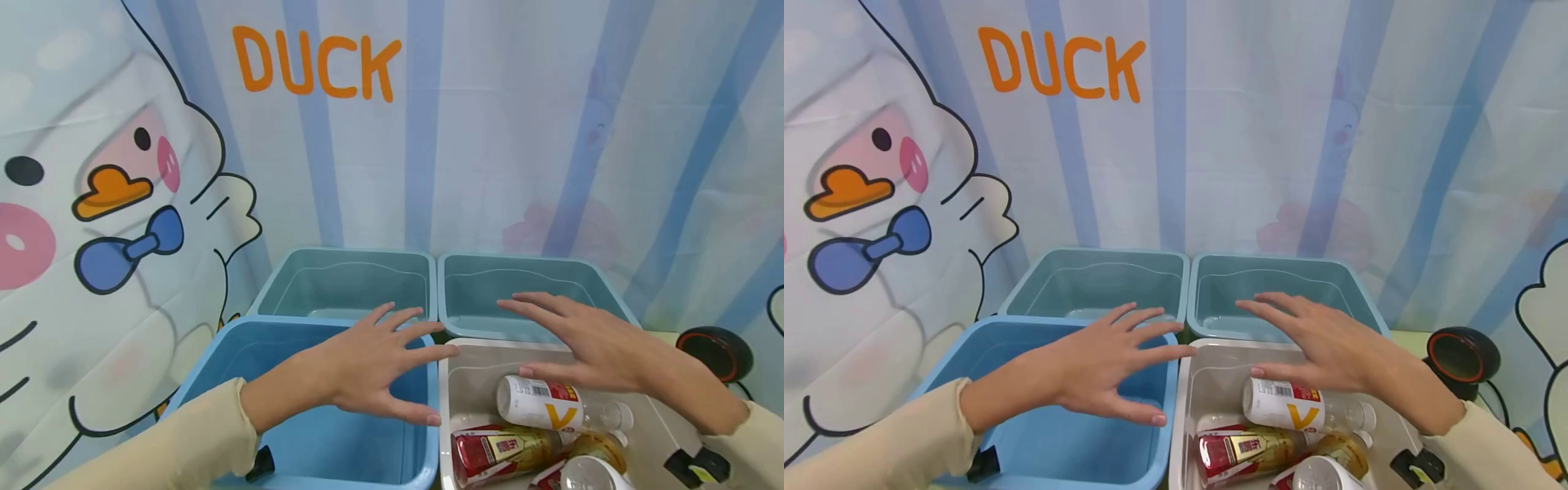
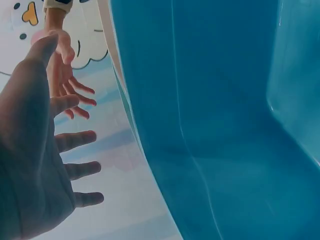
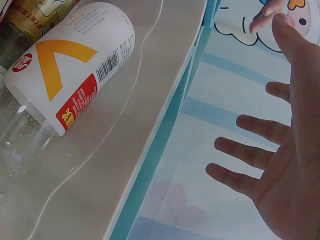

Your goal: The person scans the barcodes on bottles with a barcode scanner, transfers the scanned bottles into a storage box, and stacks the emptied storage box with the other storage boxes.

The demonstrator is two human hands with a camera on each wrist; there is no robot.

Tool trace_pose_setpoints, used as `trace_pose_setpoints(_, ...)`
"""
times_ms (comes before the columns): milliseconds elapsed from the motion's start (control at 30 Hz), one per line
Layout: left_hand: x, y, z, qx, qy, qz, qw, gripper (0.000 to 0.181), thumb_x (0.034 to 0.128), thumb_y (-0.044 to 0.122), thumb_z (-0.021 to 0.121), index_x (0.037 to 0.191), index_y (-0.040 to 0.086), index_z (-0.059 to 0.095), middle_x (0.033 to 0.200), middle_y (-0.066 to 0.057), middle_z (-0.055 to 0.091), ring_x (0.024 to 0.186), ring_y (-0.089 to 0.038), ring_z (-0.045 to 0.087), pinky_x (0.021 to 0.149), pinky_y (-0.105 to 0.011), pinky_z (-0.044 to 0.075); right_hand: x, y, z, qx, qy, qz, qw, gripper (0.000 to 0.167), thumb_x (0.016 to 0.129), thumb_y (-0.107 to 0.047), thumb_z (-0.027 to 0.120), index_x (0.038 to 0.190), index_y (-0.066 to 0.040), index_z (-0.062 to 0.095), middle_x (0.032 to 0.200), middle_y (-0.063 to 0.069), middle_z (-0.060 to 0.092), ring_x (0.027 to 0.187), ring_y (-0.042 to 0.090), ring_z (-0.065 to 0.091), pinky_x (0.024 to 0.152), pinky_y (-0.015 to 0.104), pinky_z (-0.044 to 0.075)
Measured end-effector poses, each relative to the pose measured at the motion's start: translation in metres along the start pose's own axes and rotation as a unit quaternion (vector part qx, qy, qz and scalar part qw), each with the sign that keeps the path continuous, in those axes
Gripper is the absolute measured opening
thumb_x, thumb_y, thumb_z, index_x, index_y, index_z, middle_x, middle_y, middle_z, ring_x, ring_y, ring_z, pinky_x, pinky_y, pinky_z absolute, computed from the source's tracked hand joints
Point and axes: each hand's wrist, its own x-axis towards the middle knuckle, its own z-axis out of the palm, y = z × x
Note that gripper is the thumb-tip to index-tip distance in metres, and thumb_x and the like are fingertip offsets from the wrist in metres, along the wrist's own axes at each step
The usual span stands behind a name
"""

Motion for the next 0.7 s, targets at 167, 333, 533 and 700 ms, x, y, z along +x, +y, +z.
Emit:
trace_pose_setpoints(167,0.001,0.008,0.002,-0.004,-0.019,0.043,0.9989,0.078,0.0972,0.08,0.037,0.163,0.039,0.031,0.168,0.002,0.029,0.156,-0.029,0.021,0.121,-0.061,0.014,-0.006,-0.003,0.001,-0.003,0.013,-0.012,0.9998,0.073,0.096,-0.055,0.07,0.16,-0.034,0.04,0.151,0.005,0.052,0.126,0.032,0.061,0.087,0.055,0.056)
trace_pose_setpoints(333,0.001,0.017,0.001,-0.011,-0.022,0.089,0.9957,0.069,0.1018,0.072,0.041,0.159,0.033,0.041,0.163,0.003,0.039,0.152,-0.024,0.03,0.122,-0.056,0.019,-0.014,-0.005,0.004,-0.003,0.006,-0.014,0.9999,0.069,0.096,-0.055,0.071,0.156,-0.03,0.047,0.142,0.0,0.059,0.116,0.024,0.066,0.082,0.048,0.058)
trace_pose_setpoints(533,-0.001,0.032,0.0,-0.014,-0.045,0.121,0.9915,0.065,0.1033,0.068,0.042,0.157,0.033,0.045,0.158,0.005,0.045,0.147,-0.017,0.038,0.12,-0.05,0.027,-0.024,-0.003,0.007,0.001,-0.026,0.002,0.9997,0.067,0.096,-0.057,0.069,0.151,-0.024,0.053,0.137,0.001,0.064,0.109,0.022,0.069,0.081,0.048,0.058)
trace_pose_setpoints(700,0.0,0.044,0.001,-0.009,-0.063,0.143,0.9878,0.062,0.104,0.067,0.042,0.156,0.034,0.046,0.155,0.007,0.048,0.143,-0.014,0.041,0.119,-0.043,0.031,-0.03,0.001,0.009,0.01,-0.044,0.013,0.9989,0.065,0.095,-0.059,0.069,0.147,-0.022,0.058,0.134,0.001,0.066,0.111,0.025,0.069,0.083,0.052,0.057)
